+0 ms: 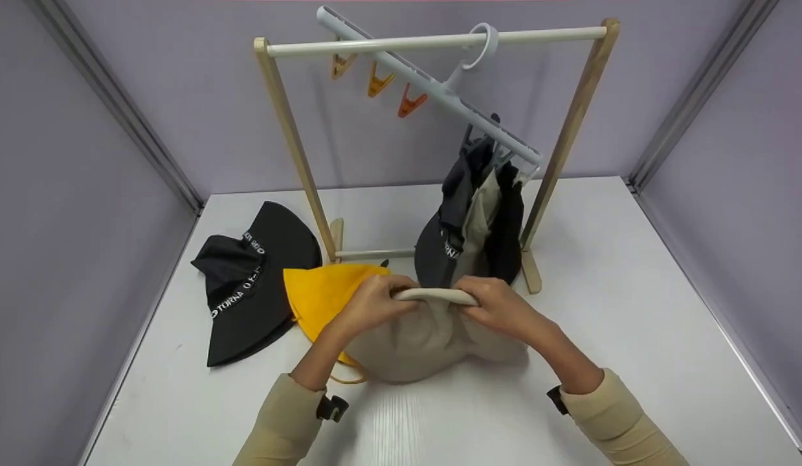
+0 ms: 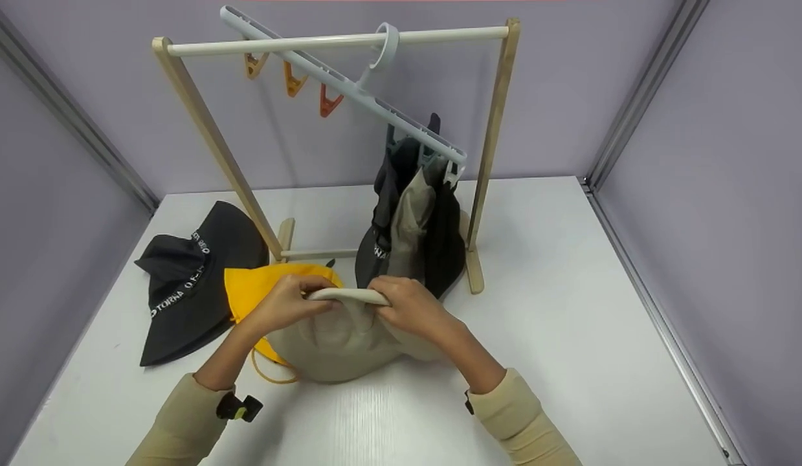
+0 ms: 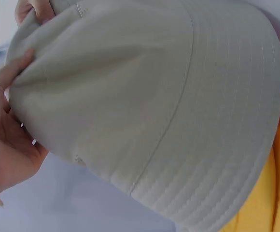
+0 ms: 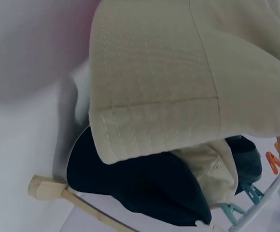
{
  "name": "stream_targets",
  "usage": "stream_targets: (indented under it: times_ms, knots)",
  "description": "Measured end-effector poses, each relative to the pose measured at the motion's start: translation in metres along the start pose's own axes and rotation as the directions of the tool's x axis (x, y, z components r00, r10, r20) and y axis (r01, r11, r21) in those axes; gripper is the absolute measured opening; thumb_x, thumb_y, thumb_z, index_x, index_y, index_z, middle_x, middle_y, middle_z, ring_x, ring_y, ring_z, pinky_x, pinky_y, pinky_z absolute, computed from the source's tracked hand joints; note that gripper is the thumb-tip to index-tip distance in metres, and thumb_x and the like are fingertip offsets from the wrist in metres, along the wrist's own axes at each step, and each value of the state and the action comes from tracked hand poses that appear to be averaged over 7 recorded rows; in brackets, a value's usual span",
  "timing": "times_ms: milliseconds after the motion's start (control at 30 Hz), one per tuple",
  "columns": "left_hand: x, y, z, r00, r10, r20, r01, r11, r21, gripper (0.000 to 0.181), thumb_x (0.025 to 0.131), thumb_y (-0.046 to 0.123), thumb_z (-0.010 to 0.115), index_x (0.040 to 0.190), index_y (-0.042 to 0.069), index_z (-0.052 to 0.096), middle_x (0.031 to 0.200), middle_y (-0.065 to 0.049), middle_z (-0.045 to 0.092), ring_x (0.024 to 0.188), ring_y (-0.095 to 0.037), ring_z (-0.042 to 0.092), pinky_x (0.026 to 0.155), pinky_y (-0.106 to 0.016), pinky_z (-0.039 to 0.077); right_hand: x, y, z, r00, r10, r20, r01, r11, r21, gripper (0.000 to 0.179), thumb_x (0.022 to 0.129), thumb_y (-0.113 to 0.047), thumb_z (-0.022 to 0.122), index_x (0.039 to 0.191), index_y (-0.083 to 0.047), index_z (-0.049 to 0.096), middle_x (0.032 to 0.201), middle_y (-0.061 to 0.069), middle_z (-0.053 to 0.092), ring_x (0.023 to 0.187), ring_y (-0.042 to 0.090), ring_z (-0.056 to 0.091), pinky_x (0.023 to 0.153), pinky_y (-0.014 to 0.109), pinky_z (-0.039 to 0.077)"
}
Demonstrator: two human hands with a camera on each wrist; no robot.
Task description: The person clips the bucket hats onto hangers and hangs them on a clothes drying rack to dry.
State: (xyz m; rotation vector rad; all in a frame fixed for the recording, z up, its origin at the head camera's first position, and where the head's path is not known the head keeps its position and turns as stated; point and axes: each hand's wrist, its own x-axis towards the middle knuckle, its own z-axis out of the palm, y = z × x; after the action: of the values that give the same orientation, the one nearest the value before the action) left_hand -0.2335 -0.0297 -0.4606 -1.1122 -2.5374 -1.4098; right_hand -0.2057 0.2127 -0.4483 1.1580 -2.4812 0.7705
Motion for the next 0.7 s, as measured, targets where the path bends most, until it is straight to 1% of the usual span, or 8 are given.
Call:
stream_targets:
  times_ms: [67,133,200,300,400,500,600,700]
  knots:
    - [-0.003,-0.006,-0.004,1.000,-0.013,-0.006,0.012,0.998,-0.056,0.019,0.079,0.019,0.073,0.096,0.009,0.071,0.084,0.005,0.065,0.070,-0.008,0.054,0.063,-0.027,0.046,0.003,-0.001,0.003,1.000,-0.011,-0.017,0.011,1.000,-0.006,0.013,0.079,0.000,0.068,0.085,-0.008,0.061,0.077,-0.002,0.056,0.066,0.010,0.051,0.059,0.030,0.045]
    - [-0.006,-0.011,-0.007,1.000,-0.024,-0.002,0.024,0.996,-0.092,0.027,0.078,0.024,0.075,0.100,0.010,0.069,0.090,0.006,0.065,0.075,-0.009,0.055,0.067,-0.029,0.046,0.007,-0.003,0.005,1.000,-0.014,-0.027,0.014,1.000,-0.007,0.012,0.079,0.001,0.068,0.085,-0.007,0.061,0.077,-0.002,0.056,0.066,0.011,0.052,0.060,0.030,0.046]
    - [-0.009,-0.013,-0.008,0.999,-0.037,0.010,0.038,0.994,-0.105,0.034,0.077,0.029,0.075,0.104,0.009,0.068,0.093,0.005,0.064,0.078,-0.011,0.056,0.069,-0.030,0.046,0.011,-0.005,0.006,1.000,-0.010,-0.028,0.010,1.000,-0.003,0.011,0.079,0.001,0.068,0.085,-0.007,0.062,0.078,-0.001,0.057,0.068,0.012,0.053,0.061,0.031,0.046]
    - [-0.013,-0.013,-0.011,0.999,-0.044,0.018,0.045,0.996,-0.083,0.040,0.076,0.033,0.075,0.106,0.008,0.067,0.093,0.004,0.064,0.078,-0.011,0.055,0.069,-0.030,0.046,0.017,-0.010,0.008,1.000,-0.003,-0.013,0.003,1.000,0.005,0.011,0.079,0.001,0.068,0.087,-0.006,0.063,0.081,0.000,0.059,0.072,0.012,0.055,0.064,0.030,0.047]
    - [-0.016,-0.009,-0.015,0.999,-0.031,-0.017,0.031,0.999,-0.029,0.034,0.076,0.032,0.075,0.101,0.009,0.069,0.088,0.006,0.064,0.074,-0.009,0.054,0.066,-0.029,0.045,0.023,-0.016,0.011,1.000,-0.012,0.006,0.012,1.000,0.006,0.013,0.079,0.000,0.068,0.089,-0.006,0.063,0.082,0.000,0.059,0.072,0.012,0.054,0.064,0.030,0.046]
    - [-0.020,-0.005,-0.022,0.998,0.004,-0.057,-0.003,1.000,0.008,0.023,0.077,0.026,0.075,0.093,0.009,0.071,0.082,0.006,0.064,0.067,-0.008,0.052,0.062,-0.027,0.044,0.031,-0.020,0.016,0.999,-0.045,0.018,0.045,0.999,0.006,0.012,0.080,0.000,0.068,0.088,-0.006,0.062,0.080,0.000,0.058,0.068,0.013,0.052,0.062,0.030,0.045]
    - [-0.023,-0.004,-0.028,0.997,0.027,-0.076,-0.027,1.000,-0.006,0.015,0.079,0.019,0.074,0.088,0.008,0.071,0.076,0.005,0.063,0.061,-0.008,0.048,0.058,-0.025,0.043,0.040,-0.023,0.021,0.996,-0.078,0.031,0.077,0.997,0.012,0.011,0.080,0.001,0.066,0.088,-0.004,0.062,0.078,0.002,0.056,0.066,0.014,0.051,0.060,0.030,0.045]
    - [-0.028,-0.009,-0.030,0.994,0.024,-0.108,-0.026,1.000,-0.017,0.013,0.080,0.017,0.072,0.087,0.007,0.072,0.075,0.004,0.064,0.059,-0.007,0.048,0.057,-0.024,0.044,0.050,-0.023,0.025,0.993,-0.093,0.077,0.093,0.996,0.006,0.011,0.081,0.001,0.065,0.090,-0.004,0.062,0.079,0.003,0.057,0.068,0.015,0.052,0.062,0.029,0.045]
